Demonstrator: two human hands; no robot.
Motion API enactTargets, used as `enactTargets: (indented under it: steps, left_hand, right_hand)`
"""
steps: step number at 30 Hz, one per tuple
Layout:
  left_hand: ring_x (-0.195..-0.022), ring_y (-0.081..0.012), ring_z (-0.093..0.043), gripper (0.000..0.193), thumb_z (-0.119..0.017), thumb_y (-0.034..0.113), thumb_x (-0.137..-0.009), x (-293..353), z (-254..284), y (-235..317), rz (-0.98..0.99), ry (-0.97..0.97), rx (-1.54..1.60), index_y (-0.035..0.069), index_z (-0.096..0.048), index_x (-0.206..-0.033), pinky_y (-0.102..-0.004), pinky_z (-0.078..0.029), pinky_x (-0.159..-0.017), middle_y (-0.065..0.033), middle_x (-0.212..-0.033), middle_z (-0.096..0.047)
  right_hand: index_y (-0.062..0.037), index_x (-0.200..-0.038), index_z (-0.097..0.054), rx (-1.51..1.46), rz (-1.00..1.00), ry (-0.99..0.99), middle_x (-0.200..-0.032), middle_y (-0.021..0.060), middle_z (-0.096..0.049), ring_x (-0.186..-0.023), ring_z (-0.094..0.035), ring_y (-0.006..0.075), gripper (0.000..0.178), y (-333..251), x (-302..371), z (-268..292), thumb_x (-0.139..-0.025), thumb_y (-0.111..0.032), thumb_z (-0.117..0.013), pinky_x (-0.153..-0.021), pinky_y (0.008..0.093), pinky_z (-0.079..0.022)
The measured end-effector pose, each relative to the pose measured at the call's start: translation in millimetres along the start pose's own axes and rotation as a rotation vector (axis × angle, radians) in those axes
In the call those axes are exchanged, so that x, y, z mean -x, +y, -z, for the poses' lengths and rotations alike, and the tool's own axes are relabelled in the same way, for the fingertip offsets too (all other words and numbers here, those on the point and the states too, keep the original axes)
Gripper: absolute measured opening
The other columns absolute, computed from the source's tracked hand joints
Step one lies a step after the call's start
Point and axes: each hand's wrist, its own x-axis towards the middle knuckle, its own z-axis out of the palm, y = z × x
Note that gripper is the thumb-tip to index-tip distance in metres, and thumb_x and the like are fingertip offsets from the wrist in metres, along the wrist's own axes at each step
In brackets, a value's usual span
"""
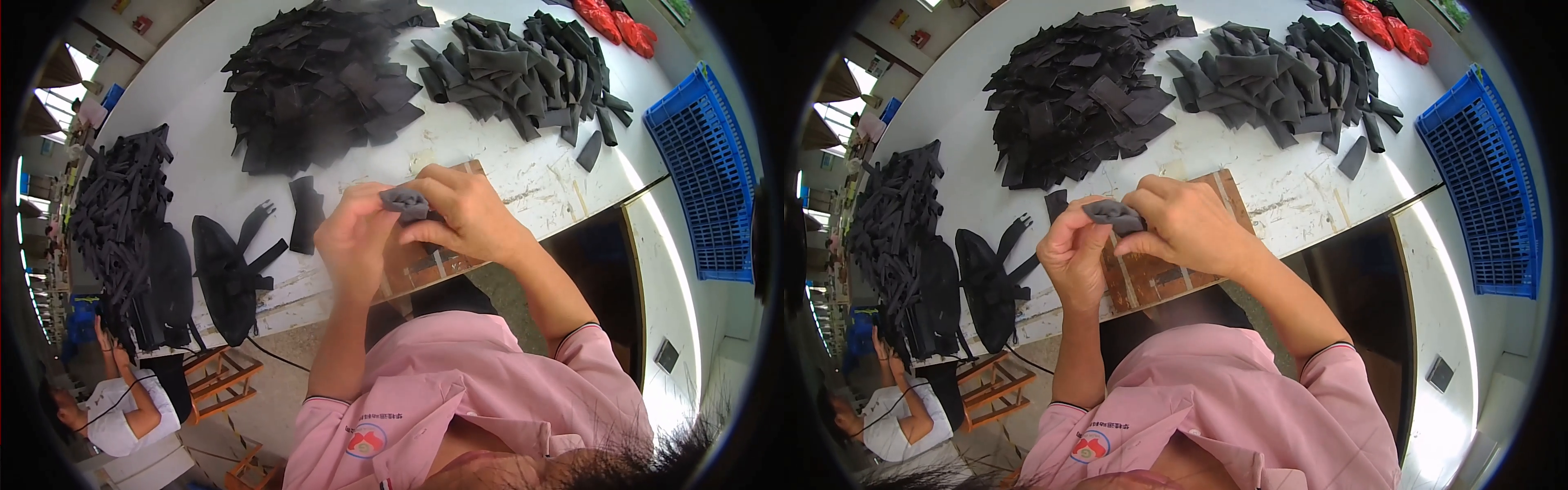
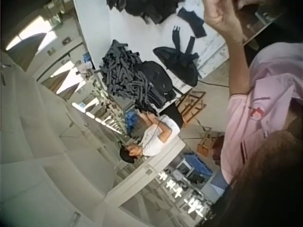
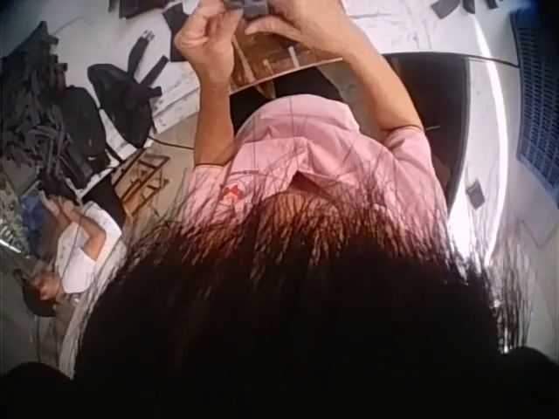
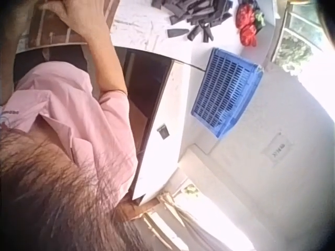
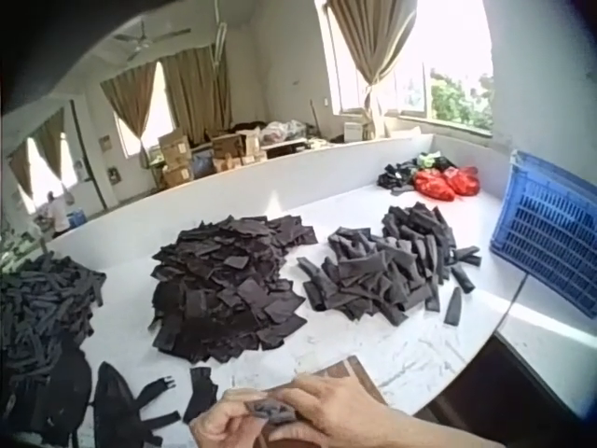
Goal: Assembling small black components by applying adhesive and folding them at a workshop table.
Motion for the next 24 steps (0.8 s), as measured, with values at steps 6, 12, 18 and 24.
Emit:
enactTargets:
  steps: [6,12,18,24]
  left_hand:
    - [-0.086,-0.0149,-0.055,0.010,-0.059,0.000,-0.077,22.0,9.2,-27.3,0.201,0.104,0.143,-0.001,-0.059,-0.087,-0.0289,-0.041,-0.083,-0.0094,-0.091,-0.060]
    - [-0.080,-0.0115,-0.055,0.016,-0.063,-0.002,-0.071,-12.1,-7.3,-8.9,0.203,-0.205,0.281,-0.005,-0.058,-0.087,-0.0225,-0.045,-0.071,-0.0073,-0.095,-0.058]
    - [-0.071,-0.0059,-0.051,0.008,-0.063,-0.006,-0.072,-9.9,-15.1,-15.3,0.251,-0.201,-0.058,-0.004,-0.060,-0.079,-0.0191,-0.042,-0.062,-0.0039,-0.083,-0.056]
    - [-0.072,-0.0070,-0.051,0.009,-0.064,-0.002,-0.072,-11.3,-18.6,-9.2,0.277,-0.226,-0.059,-0.003,-0.060,-0.080,-0.0201,-0.043,-0.063,-0.0040,-0.084,-0.056]
  right_hand:
    - [-0.0026,-0.073,-0.055,0.290,0.073,-0.085,-0.062,0.0066,-0.048,-0.056,-0.049,0.0264,0.025,28.3,12.9,-19.6,-0.077,-0.027,-0.059,-0.048,0.0355,-0.038]
    - [-0.0046,-0.069,-0.054,0.242,0.051,-0.080,-0.063,0.0078,-0.053,-0.057,-0.052,0.0273,0.025,22.8,10.5,-12.6,-0.078,-0.027,-0.057,-0.050,0.0363,-0.040]
    - [-0.0039,-0.072,-0.054,0.004,-0.033,-0.010,-0.062,0.0100,-0.051,-0.057,-0.051,0.0286,0.020,44.8,32.7,-38.5,-0.080,-0.022,-0.055,-0.051,0.0354,-0.040]
    - [-0.0044,-0.073,-0.053,-0.058,0.034,0.027,-0.062,0.0118,-0.053,-0.059,-0.052,0.0306,0.021,46.8,33.8,-35.5,-0.083,-0.023,-0.052,-0.051,0.0377,-0.040]
